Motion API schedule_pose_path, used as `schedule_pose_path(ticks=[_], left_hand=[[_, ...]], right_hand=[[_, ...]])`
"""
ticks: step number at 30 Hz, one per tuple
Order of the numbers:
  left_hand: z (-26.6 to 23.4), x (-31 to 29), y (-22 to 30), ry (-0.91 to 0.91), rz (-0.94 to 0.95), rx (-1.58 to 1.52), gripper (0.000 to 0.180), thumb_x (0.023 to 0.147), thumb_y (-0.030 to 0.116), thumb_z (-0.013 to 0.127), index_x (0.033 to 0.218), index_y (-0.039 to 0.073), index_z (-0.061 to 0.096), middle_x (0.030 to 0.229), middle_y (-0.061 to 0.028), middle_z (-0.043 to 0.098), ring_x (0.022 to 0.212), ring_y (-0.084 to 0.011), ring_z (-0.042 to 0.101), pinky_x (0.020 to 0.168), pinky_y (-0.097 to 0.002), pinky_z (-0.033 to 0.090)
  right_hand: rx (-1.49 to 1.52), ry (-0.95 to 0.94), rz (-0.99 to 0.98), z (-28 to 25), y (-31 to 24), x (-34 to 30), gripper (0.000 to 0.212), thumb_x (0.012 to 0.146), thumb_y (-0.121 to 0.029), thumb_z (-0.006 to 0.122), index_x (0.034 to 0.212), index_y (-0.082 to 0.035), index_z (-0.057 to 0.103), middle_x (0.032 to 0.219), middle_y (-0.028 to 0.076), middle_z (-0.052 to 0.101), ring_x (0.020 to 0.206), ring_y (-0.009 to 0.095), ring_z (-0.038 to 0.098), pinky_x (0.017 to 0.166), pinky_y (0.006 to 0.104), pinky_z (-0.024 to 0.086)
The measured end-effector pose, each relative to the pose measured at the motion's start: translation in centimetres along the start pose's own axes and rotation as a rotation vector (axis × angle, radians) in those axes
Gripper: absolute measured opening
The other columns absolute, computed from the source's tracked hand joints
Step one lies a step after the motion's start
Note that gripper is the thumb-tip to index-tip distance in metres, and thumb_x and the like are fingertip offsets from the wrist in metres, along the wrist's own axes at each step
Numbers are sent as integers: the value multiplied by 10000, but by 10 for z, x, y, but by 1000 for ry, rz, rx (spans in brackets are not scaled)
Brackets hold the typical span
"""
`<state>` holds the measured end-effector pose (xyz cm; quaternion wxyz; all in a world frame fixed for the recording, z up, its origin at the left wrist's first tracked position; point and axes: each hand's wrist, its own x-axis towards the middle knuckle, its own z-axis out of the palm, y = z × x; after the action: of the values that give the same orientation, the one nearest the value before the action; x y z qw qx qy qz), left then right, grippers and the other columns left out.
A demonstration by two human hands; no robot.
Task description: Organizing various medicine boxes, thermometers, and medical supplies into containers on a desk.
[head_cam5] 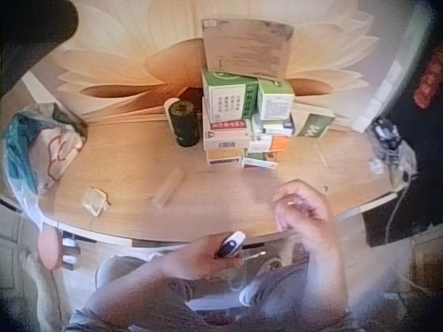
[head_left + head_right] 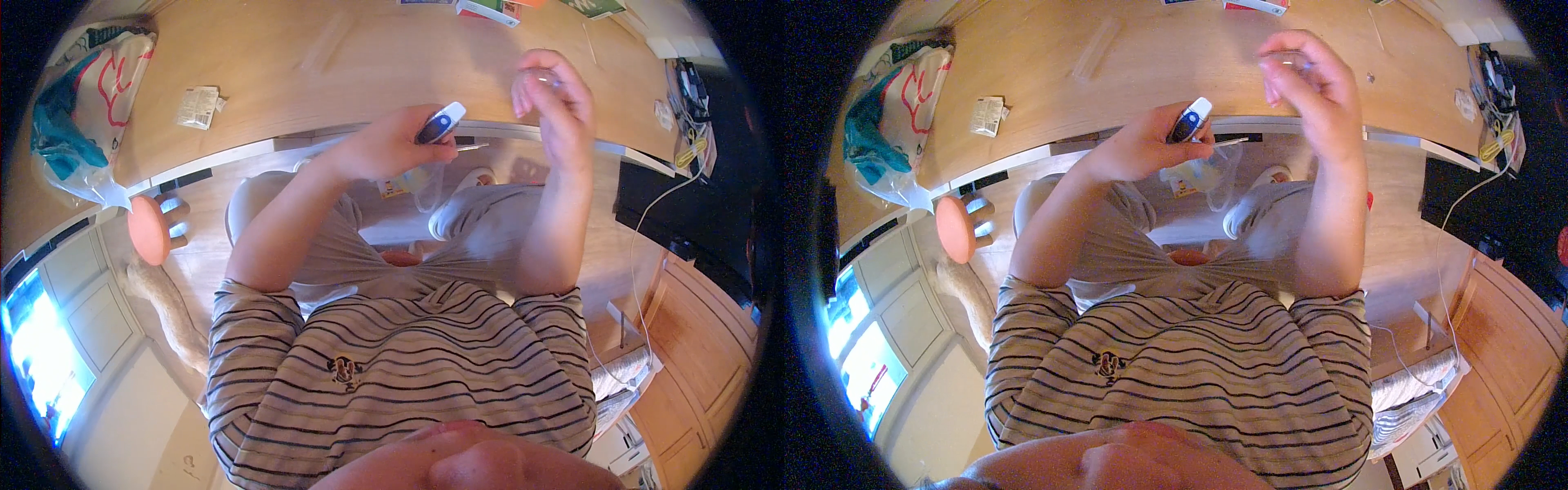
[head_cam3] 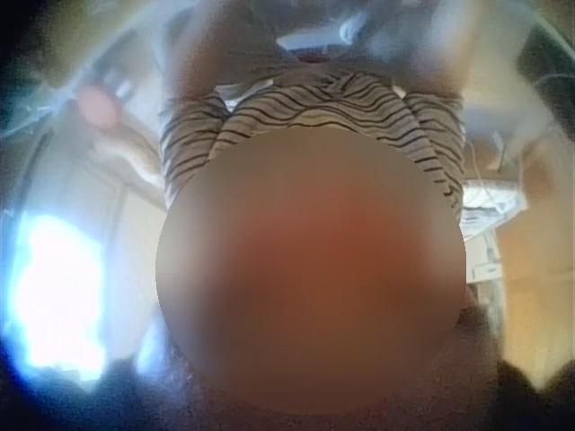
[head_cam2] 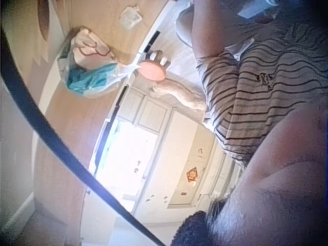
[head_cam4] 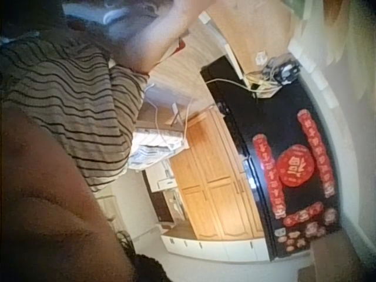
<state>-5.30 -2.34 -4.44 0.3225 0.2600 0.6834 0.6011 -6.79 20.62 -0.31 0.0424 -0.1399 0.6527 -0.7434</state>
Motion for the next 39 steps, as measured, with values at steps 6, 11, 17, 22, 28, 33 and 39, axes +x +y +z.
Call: schedule_pose_path(ticks=[6, 11, 17, 22, 28, 33, 39], left_hand=[[0, -2, 4, 4, -58, -40, 199, 852, 174, 661, 909, 30, 535, 759, 13, 510, 721, -71, 451, 647, -249, 400], [6, -1, -4, 65, 35, 50, 216, 849, 166, 662, 954, 30, 530, 770, 7, 524, 720, -67, 459, 648, -254, 408], [0, -2, -1, 9, -93, 99, 233, 849, 146, 662, 988, 33, 513, 785, 4, 543, 724, -74, 487, 659, -249, 413], [-4, -3, 8, 63, -87, -128, 184, 846, 94, 658, 925, 76, 492, 766, 12, 549, 631, -53, 465, 547, -208, 378], [-7, -6, 11, 212, 19, -297, 223, 857, 65, 637, 876, 114, 420, 816, -20, 591, 600, -60, 479, 503, -206, 388], [-8, -7, 9, 340, 107, -407, 186, 882, 61, 600, 883, 115, 422, 822, -36, 597, 623, -100, 516, 522, -228, 404], [-2, 1, 1, 492, 292, -827, 115, 915, 67, 538, 945, 137, 452, 911, -87, 623, 909, -232, 615, 731, -329, 486]], right_hand=[[-277, -120, 106, 21, 3, -6, 263, 793, 10, 530, 1031, -78, 599, 752, -2, 583, 621, 58, 526, 535, 208, 416], [-346, -293, 152, 34, 3, -9, 166, 810, -89, 660, 971, -49, 654, 698, -16, 598, 590, 28, 490, 527, 198, 395], [-435, -66, 170, 6, -6, -4, 136, 834, -139, 677, 926, -39, 675, 714, -23, 613, 583, 20, 480, 513, 181, 373], [-273, 505, 122, -44, 12, 7, 194, 875, -177, 625, 949, 0, 653, 719, -1, 617, 570, 46, 486, 524, 195, 386], [-1014, 494, 166, -33, 39, 15, 272, 861, -266, 632, 1008, -37, 644, 664, -1, 571, 585, 87, 507, 552, 234, 414], [-610, 338, 109, -2, 12, 6, 333, 788, -286, 705, 1022, -57, 645, 675, 12, 599, 593, 103, 532, 558, 239, 428], [-264, -276, 125, 39, 17, -14, 302, 762, -266, 738, 959, -51, 661, 635, -10, 575, 573, 43, 491, 514, 204, 379]])
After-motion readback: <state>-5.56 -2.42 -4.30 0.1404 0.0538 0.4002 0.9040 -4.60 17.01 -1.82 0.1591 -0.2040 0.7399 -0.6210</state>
